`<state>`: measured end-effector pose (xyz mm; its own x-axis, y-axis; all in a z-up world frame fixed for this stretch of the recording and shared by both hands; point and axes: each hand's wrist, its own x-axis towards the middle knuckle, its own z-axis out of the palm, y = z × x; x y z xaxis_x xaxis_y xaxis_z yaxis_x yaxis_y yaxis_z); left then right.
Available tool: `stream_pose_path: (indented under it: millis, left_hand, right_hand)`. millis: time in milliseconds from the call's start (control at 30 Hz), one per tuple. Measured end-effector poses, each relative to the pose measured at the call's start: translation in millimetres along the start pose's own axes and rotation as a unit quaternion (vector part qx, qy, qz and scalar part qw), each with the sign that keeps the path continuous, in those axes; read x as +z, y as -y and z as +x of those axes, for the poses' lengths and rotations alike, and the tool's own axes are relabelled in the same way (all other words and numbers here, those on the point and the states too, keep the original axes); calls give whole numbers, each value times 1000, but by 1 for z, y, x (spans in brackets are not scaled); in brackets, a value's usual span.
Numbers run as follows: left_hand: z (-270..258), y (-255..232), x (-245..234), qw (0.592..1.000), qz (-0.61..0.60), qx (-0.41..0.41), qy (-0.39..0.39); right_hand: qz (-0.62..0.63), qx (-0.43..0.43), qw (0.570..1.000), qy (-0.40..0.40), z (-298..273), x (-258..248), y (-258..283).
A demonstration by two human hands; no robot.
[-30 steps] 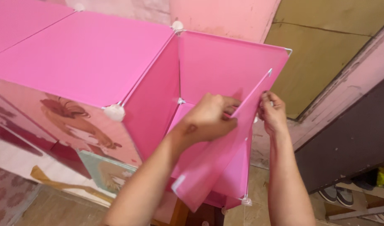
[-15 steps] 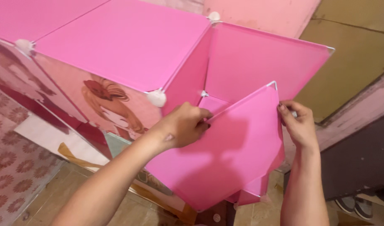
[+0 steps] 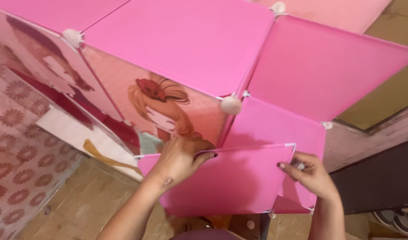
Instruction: The person works on a pink fabric-and-plastic cube storage organizer, detaching printed and plain panels from the frame connectors and reattaching them, pressing panel edges onto the corner joints by hand. They handle panels one at a time and stack removed panels on a small stool before fitting them back onto the unit.
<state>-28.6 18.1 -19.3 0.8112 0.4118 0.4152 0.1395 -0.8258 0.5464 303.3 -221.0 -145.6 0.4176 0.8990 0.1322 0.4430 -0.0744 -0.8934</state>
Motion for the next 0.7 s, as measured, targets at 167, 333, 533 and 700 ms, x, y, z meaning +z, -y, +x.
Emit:
stream_pose_path:
  millis: [167,333,533,700]
  left_hand:
    - [-18,77,1,997,5,0,83]
    - [-34,141,21,990,48,-5,134]
    - [-41,201,45,980,100,-19,169]
    - [-51,236,59,970,120,-50,204]
  right_hand:
    - [-16,137,986,90,-8,87,-17]
    - [-74,195,971,115,-17,176,-21]
    - [-174,66,982,24,-9,237,-15]
    - [-254,78,964,2,-5,270,-29]
